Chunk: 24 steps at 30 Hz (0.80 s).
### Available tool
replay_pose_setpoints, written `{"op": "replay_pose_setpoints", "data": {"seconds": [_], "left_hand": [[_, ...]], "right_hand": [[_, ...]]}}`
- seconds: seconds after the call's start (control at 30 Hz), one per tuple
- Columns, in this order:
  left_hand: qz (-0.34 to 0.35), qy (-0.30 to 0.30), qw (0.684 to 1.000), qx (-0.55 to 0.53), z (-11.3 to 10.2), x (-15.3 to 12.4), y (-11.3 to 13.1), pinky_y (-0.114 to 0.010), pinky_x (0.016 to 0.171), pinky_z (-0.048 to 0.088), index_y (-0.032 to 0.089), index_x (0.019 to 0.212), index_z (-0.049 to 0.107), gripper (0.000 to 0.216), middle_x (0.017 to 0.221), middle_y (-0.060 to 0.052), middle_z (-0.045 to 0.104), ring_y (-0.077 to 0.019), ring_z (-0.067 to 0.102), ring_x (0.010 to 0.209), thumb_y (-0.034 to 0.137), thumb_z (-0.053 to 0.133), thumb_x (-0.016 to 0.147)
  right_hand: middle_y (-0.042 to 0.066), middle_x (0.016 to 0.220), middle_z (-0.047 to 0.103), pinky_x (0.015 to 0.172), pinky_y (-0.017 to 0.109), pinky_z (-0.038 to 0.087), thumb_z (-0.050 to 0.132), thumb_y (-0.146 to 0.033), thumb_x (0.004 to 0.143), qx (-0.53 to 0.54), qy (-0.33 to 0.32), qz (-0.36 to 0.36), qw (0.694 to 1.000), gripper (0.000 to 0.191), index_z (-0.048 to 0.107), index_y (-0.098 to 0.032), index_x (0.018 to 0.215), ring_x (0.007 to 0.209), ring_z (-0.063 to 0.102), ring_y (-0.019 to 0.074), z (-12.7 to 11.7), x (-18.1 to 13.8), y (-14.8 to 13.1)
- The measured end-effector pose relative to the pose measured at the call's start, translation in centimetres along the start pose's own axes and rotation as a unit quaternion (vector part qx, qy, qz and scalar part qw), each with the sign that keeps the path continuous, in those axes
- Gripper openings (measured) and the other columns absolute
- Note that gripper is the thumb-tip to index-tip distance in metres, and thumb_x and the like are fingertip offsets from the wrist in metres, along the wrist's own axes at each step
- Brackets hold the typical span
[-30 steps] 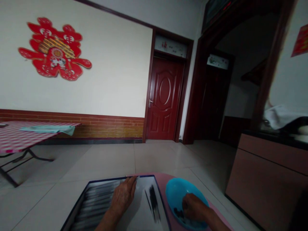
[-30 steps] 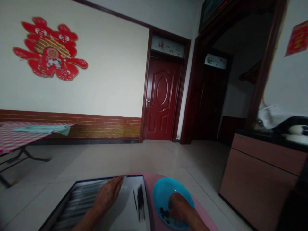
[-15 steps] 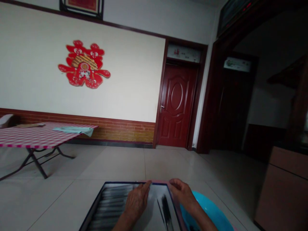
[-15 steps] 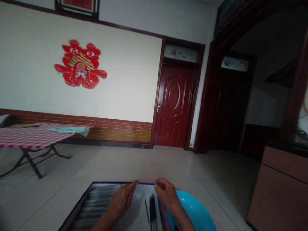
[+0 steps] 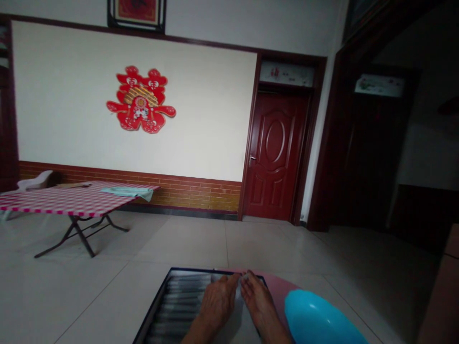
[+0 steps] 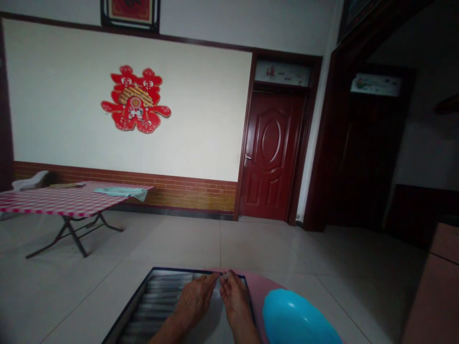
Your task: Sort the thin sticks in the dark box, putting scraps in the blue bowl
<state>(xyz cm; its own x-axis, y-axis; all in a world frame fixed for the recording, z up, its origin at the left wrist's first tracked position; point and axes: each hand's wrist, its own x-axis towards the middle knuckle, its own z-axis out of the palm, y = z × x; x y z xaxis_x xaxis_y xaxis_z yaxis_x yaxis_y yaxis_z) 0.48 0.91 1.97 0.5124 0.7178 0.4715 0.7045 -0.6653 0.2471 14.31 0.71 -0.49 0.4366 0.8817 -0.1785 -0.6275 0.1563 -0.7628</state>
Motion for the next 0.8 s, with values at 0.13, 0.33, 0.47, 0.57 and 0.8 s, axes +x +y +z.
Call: {"op": "replay_pose_setpoints", "data": {"seconds": [0.13, 0.33, 0.47, 0.57, 0.8], "left_hand": [[-0.005, -0.031, 0.999, 0.014, -0.7, 0.0, 0.3, -0.026, 0.069, 0.054, 0.027, 0.129, 0.057, 0.039, 0.093, -0.009, 0.073, -0.0207, 0.071, 0.082, 0.020, 0.039, 0.096], [-0.009, -0.029, 0.999, 0.013, -0.6, -0.1, 0.3, -0.026, 0.073, 0.054, 0.027, 0.129, 0.056, 0.039, 0.094, -0.008, 0.073, -0.0200, 0.071, 0.085, 0.019, 0.039, 0.095], [-0.008, -0.015, 1.000, 0.010, -0.3, -0.3, 0.1, -0.027, 0.071, 0.054, 0.029, 0.130, 0.056, 0.040, 0.095, -0.008, 0.073, -0.0208, 0.071, 0.083, 0.020, 0.039, 0.096], [-0.015, -0.011, 1.000, 0.010, -0.2, -0.3, 0.0, -0.028, 0.068, 0.054, 0.028, 0.128, 0.058, 0.039, 0.093, -0.008, 0.074, -0.0223, 0.072, 0.081, 0.019, 0.039, 0.096], [-0.009, 0.072, 0.997, -0.037, 1.9, -0.5, -0.8, -0.028, 0.074, 0.053, 0.023, 0.106, 0.065, 0.029, 0.093, -0.007, 0.073, -0.0205, 0.070, 0.084, 0.020, 0.039, 0.094]], "right_hand": [[0.000, 0.074, 0.072, 0.065, 0.026, 0.052, 0.088, -0.043, 0.037, 0.001, -0.013, 0.001, 1.000, 0.050, 0.065, -0.022, 0.076, 0.072, 0.067, 0.0169, 0.4, -0.4, -0.2], [0.003, 0.084, 0.074, 0.067, 0.028, 0.052, 0.087, -0.049, 0.040, -0.052, -0.018, -0.024, 0.998, 0.055, 0.067, -0.022, 0.085, 0.079, 0.069, 0.0199, 0.7, -1.5, -0.5], [0.004, 0.087, 0.074, 0.066, 0.027, 0.052, 0.087, -0.051, 0.039, -0.073, -0.013, -0.034, 0.997, 0.061, 0.068, -0.021, 0.088, 0.082, 0.068, 0.0206, 0.7, -1.9, -0.5], [0.004, 0.090, 0.074, 0.066, 0.027, 0.052, 0.088, -0.050, 0.040, -0.080, -0.027, -0.039, 0.996, 0.062, 0.068, -0.020, 0.091, 0.083, 0.068, 0.0202, 0.6, -2.0, -0.3], [0.003, 0.082, 0.073, 0.063, 0.026, 0.051, 0.087, -0.050, 0.045, -0.096, -0.049, -0.039, 0.993, 0.056, 0.070, -0.020, 0.088, 0.075, 0.066, 0.0179, 0.7, -2.2, -0.1]]}}
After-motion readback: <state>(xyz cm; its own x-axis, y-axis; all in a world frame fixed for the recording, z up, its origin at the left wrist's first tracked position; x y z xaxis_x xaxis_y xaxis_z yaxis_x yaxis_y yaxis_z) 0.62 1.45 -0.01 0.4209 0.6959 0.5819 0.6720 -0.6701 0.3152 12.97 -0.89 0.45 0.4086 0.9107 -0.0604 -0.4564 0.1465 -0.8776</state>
